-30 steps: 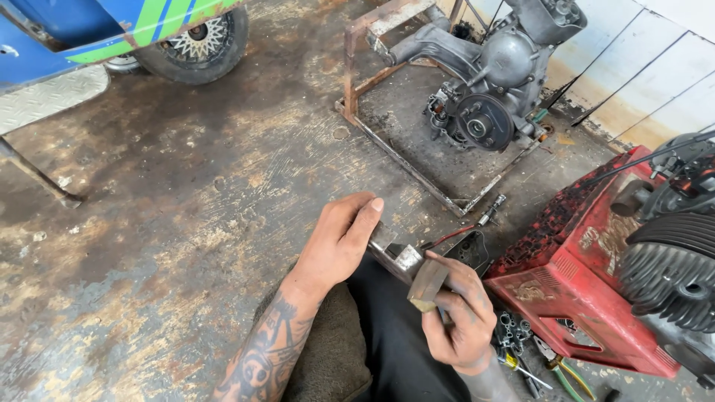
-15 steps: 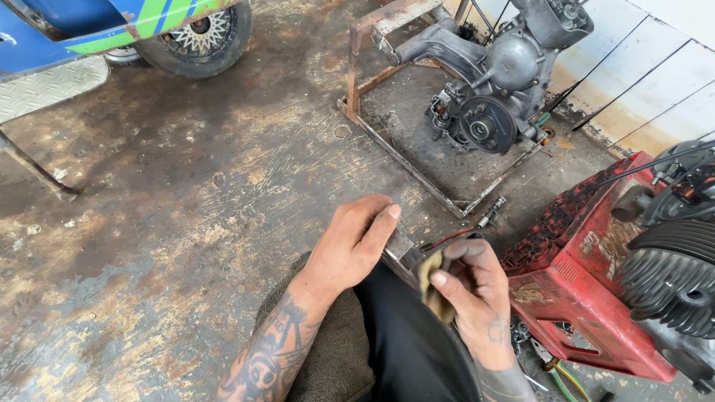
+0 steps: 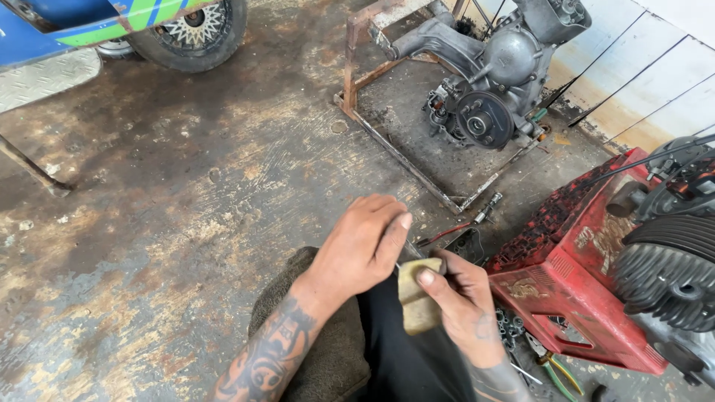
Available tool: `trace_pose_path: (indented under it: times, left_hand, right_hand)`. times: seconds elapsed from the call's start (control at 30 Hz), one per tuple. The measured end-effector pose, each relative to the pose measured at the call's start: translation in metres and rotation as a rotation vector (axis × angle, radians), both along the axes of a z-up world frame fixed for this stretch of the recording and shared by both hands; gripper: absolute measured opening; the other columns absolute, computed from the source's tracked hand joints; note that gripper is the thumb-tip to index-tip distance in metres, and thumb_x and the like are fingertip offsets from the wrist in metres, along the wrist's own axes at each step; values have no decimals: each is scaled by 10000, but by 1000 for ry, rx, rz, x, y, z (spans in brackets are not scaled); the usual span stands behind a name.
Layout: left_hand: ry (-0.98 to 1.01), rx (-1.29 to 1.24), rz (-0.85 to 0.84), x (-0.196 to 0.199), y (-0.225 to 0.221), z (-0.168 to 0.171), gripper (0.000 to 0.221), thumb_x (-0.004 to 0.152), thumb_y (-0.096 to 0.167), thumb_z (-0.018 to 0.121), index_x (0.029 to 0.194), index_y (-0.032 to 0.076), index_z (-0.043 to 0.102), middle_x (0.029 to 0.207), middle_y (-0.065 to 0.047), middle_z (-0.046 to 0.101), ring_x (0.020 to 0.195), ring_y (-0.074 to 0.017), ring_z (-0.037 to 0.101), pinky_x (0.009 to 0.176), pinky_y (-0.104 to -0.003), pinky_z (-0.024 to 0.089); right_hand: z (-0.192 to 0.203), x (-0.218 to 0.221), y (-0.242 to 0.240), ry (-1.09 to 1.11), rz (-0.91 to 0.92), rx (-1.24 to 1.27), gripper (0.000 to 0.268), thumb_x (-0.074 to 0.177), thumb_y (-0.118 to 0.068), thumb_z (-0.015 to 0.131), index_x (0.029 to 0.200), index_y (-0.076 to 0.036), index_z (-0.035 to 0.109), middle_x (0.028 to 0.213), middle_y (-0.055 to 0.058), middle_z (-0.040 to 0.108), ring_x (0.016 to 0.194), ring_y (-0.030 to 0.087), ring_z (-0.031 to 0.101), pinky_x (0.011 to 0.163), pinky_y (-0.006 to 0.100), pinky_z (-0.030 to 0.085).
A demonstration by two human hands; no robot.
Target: Clean a motorcycle engine component, such as a clutch basket, using a wire brush to remove debris.
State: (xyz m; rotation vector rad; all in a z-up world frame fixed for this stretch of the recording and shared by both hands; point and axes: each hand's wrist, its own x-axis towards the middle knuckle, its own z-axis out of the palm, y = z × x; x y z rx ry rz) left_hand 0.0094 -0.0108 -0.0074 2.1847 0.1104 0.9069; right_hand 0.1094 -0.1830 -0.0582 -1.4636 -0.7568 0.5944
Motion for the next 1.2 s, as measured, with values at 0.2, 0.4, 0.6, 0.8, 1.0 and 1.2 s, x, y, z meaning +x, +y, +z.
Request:
trace_pose_path:
  times: [0.2, 0.4, 0.6, 0.8, 1.0, 1.2]
  left_hand:
    - [-62, -231, -158, -7, 15, 3, 329, 980, 106, 495, 667, 14, 446, 644, -100, 496, 589, -235, 429, 627, -389, 415]
    - [-100, -137, -143, -9, 4, 6, 295, 987, 92, 457, 708, 0, 485, 716, -112, 550, 641, -259, 484, 715, -391, 455]
    - [-23, -314, -63, -10, 14, 1, 362, 964, 114, 533, 628, 4, 453, 594, -68, 500, 522, -168, 378, 527, -346, 375]
    - [-90, -167, -92, -3, 5, -11, 411, 998, 174, 466, 600, 69, 447, 590, -50, 455, 544, -186, 403, 600, -368, 414]
    - [-21, -321, -82, -7, 16, -10, 404, 975, 164, 495, 595, 40, 441, 541, -31, 458, 472, -153, 334, 484, -340, 331]
    - [-87, -203, -95, -6, -1, -6, 400, 991, 158, 481, 611, 38, 446, 592, -54, 471, 528, -170, 373, 542, -353, 356]
  right_hand:
    - [8, -14, -6, -184, 204, -13, 218, 878, -217, 707, 826, -38, 594, 876, 65, 640, 752, 146, 545, 708, 259, 438]
    - [-2, -25, 2, -105, -20, 53, 349, 873, -177, 685, 1083, 102, 694, 722, 17, 573, 635, 101, 439, 570, 242, 373]
    - [0, -23, -1, -206, 121, 85, 146, 929, -168, 641, 896, -38, 584, 825, 13, 551, 708, 111, 480, 670, 241, 413]
    - [1, -27, 3, -208, -71, 33, 389, 889, -182, 666, 1128, 125, 672, 768, 69, 673, 638, 125, 529, 583, 260, 454]
    - [1, -19, -6, -232, 161, 112, 157, 934, -151, 609, 853, -19, 588, 850, 42, 522, 739, 142, 457, 686, 264, 389]
    - [5, -17, -4, -72, 87, 77, 228, 963, -190, 597, 875, 12, 658, 677, -4, 568, 593, 83, 427, 528, 233, 339]
